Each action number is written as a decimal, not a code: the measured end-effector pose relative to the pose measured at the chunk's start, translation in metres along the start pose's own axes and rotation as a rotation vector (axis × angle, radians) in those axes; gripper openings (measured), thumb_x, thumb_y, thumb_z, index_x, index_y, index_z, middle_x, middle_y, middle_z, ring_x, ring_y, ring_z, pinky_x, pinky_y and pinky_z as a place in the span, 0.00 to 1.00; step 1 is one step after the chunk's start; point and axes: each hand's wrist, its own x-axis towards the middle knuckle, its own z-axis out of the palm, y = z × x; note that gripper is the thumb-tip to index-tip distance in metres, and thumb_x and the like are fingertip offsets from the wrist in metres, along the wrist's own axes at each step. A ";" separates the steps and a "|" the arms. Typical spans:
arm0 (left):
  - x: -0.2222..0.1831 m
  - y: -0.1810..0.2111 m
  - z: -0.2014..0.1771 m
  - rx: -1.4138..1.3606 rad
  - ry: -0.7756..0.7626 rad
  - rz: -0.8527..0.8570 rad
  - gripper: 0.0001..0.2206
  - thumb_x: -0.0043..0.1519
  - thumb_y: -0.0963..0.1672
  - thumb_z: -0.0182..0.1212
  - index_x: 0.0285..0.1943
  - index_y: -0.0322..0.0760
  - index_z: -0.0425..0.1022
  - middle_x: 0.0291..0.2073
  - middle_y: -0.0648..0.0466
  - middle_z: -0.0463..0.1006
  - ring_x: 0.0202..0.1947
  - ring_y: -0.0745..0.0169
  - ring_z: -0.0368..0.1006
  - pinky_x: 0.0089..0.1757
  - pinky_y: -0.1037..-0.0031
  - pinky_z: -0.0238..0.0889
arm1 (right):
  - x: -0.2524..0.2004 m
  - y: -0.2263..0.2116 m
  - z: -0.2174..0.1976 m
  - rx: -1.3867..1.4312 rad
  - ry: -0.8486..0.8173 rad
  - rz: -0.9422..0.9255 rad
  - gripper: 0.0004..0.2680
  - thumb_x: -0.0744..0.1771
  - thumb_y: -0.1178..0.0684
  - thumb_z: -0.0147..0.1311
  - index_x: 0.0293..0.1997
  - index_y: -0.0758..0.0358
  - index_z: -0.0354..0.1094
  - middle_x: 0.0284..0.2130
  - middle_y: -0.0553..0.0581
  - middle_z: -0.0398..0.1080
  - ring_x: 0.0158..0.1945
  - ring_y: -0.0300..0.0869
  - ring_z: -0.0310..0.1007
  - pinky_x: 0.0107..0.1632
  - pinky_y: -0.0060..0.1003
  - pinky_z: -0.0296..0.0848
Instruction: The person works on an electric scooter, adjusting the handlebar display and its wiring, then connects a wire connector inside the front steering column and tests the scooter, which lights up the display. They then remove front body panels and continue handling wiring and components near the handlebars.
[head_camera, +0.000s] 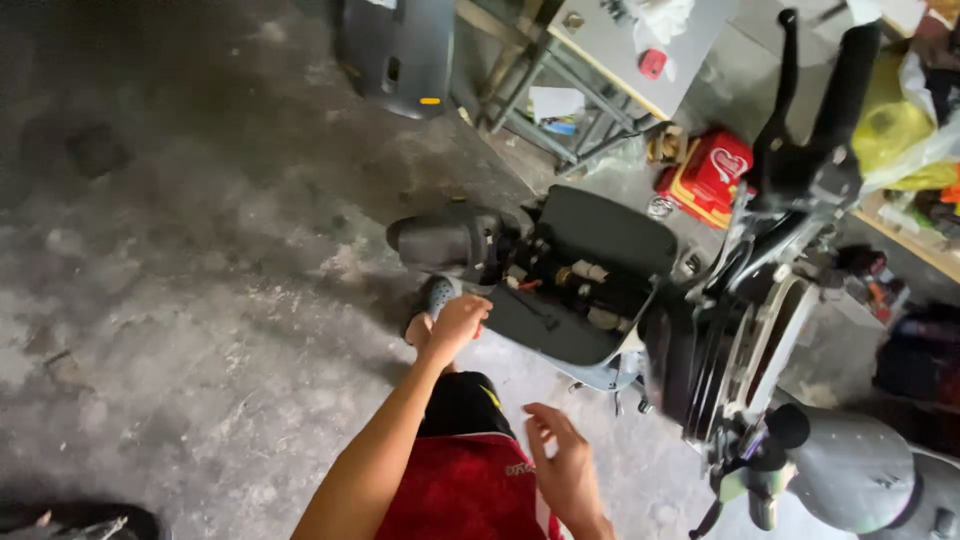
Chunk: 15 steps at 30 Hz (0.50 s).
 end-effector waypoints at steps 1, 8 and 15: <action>0.000 0.010 0.008 0.005 -0.014 -0.008 0.09 0.63 0.44 0.59 0.45 0.34 0.80 0.29 0.53 0.81 0.20 0.62 0.71 0.24 0.71 0.62 | 0.011 -0.007 -0.001 0.000 0.010 0.014 0.08 0.66 0.59 0.56 0.48 0.64 0.74 0.35 0.58 0.77 0.35 0.43 0.77 0.41 0.36 0.75; -0.028 0.130 0.045 0.938 -0.106 0.538 0.16 0.59 0.40 0.63 0.57 0.41 0.78 0.48 0.47 0.73 0.48 0.44 0.72 0.42 0.58 0.69 | 0.040 -0.032 -0.007 0.044 -0.101 0.107 0.08 0.67 0.58 0.54 0.49 0.65 0.73 0.37 0.60 0.78 0.34 0.45 0.77 0.40 0.37 0.76; 0.037 0.127 0.060 1.383 -0.410 0.482 0.08 0.57 0.41 0.65 0.44 0.45 0.83 0.57 0.49 0.70 0.55 0.45 0.69 0.45 0.58 0.70 | 0.028 -0.032 -0.005 0.100 0.043 0.260 0.07 0.67 0.57 0.55 0.48 0.65 0.74 0.37 0.59 0.79 0.33 0.45 0.77 0.41 0.37 0.76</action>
